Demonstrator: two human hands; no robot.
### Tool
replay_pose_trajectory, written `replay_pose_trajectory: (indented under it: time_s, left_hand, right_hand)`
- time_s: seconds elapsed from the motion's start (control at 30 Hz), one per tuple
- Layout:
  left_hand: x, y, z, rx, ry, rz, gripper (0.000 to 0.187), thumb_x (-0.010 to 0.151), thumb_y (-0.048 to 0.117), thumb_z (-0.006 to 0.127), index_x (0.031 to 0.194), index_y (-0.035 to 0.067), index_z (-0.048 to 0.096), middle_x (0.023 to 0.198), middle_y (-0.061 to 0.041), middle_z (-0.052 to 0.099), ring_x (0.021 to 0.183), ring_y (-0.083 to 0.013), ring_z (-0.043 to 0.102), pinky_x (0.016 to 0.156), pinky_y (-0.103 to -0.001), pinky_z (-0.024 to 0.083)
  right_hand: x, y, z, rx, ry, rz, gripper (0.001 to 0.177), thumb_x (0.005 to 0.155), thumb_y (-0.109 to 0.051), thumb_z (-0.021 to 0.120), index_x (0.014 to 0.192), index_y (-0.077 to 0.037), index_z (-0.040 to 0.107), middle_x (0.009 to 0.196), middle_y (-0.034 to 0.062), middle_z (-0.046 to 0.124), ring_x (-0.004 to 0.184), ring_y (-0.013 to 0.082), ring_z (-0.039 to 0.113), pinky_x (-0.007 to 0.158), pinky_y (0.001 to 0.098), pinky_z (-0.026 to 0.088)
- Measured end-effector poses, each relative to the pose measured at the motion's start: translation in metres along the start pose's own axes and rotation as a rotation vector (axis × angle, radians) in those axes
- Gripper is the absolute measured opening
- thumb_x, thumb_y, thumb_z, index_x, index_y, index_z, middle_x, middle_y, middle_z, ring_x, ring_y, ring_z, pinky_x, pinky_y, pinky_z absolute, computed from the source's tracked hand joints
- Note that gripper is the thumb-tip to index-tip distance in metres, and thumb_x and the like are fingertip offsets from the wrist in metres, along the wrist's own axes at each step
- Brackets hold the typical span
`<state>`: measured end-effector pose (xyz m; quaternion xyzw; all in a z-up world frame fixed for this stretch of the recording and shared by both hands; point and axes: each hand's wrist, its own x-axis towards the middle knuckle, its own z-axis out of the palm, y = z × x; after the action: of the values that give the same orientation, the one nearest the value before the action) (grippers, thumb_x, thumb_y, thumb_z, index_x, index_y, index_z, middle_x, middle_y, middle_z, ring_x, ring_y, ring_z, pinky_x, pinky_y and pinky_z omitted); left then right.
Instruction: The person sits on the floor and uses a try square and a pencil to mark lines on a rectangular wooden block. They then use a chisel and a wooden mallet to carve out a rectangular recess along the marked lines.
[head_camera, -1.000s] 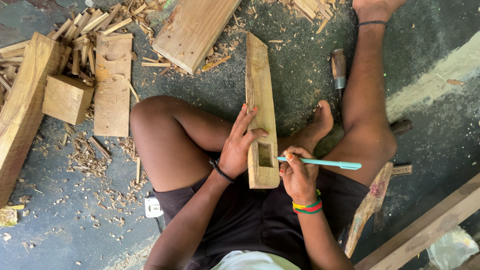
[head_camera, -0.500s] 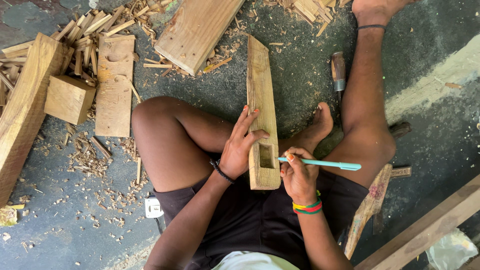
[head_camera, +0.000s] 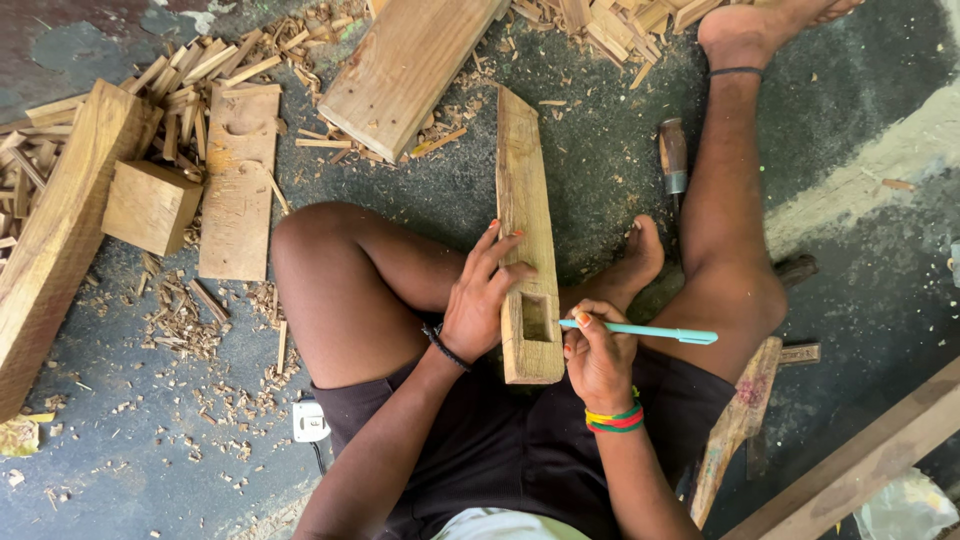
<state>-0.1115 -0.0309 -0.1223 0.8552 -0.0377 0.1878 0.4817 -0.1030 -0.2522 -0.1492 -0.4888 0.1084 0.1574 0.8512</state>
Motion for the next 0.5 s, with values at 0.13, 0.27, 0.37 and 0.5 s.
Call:
replay_pose_trajectory:
  time_s: [0.13,0.27,0.37,0.5]
  left_hand:
    - [0.004,0.000,-0.002,0.063,0.036,0.047,0.042,0.079,0.012,0.081,0.117,0.011,0.064,0.144,-0.014,0.055,0.145,-0.0440,0.044,0.114,-0.053,0.044]
    - [0.009,0.004,-0.009,0.163,0.062,0.107,0.042,0.079,0.015,0.080,0.119,0.012,0.065,0.136,-0.011,0.060,0.138,-0.0397,0.051,0.109,-0.051,0.045]
    - [0.017,0.009,-0.012,0.256,0.130,0.177,0.040,0.079,0.017,0.079,0.116,0.011,0.065,0.130,-0.008,0.064,0.131,-0.0337,0.057,0.110,-0.052,0.045]
    - [0.028,0.020,-0.003,0.315,0.112,0.308,0.036,0.076,0.023,0.077,0.106,0.008,0.063,0.121,-0.006,0.068,0.114,-0.0249,0.062,0.109,-0.057,0.043]
  right_hand:
    - [0.000,0.005,0.000,0.031,0.017,0.014,0.012,0.097,-0.006,0.068,0.104,0.003,0.066,0.092,0.0112,0.070,0.060,0.0130,0.063,0.053,0.0243,0.052]
    - [0.005,0.002,-0.004,0.068,0.107,-0.068,0.011,0.099,-0.009,0.068,0.105,0.000,0.066,0.085,0.0090,0.068,0.059,0.0119,0.060,0.055,0.0272,0.052]
    - [0.013,-0.010,-0.011,0.099,0.163,-0.129,0.013,0.100,-0.017,0.067,0.102,-0.005,0.064,0.079,0.0082,0.068,0.053,0.0105,0.056,0.052,0.0292,0.053]
    - [0.018,-0.032,-0.015,0.105,0.213,-0.220,0.018,0.107,-0.022,0.067,0.106,-0.005,0.062,0.088,0.0066,0.068,0.064,0.0089,0.056,0.061,0.0261,0.049]
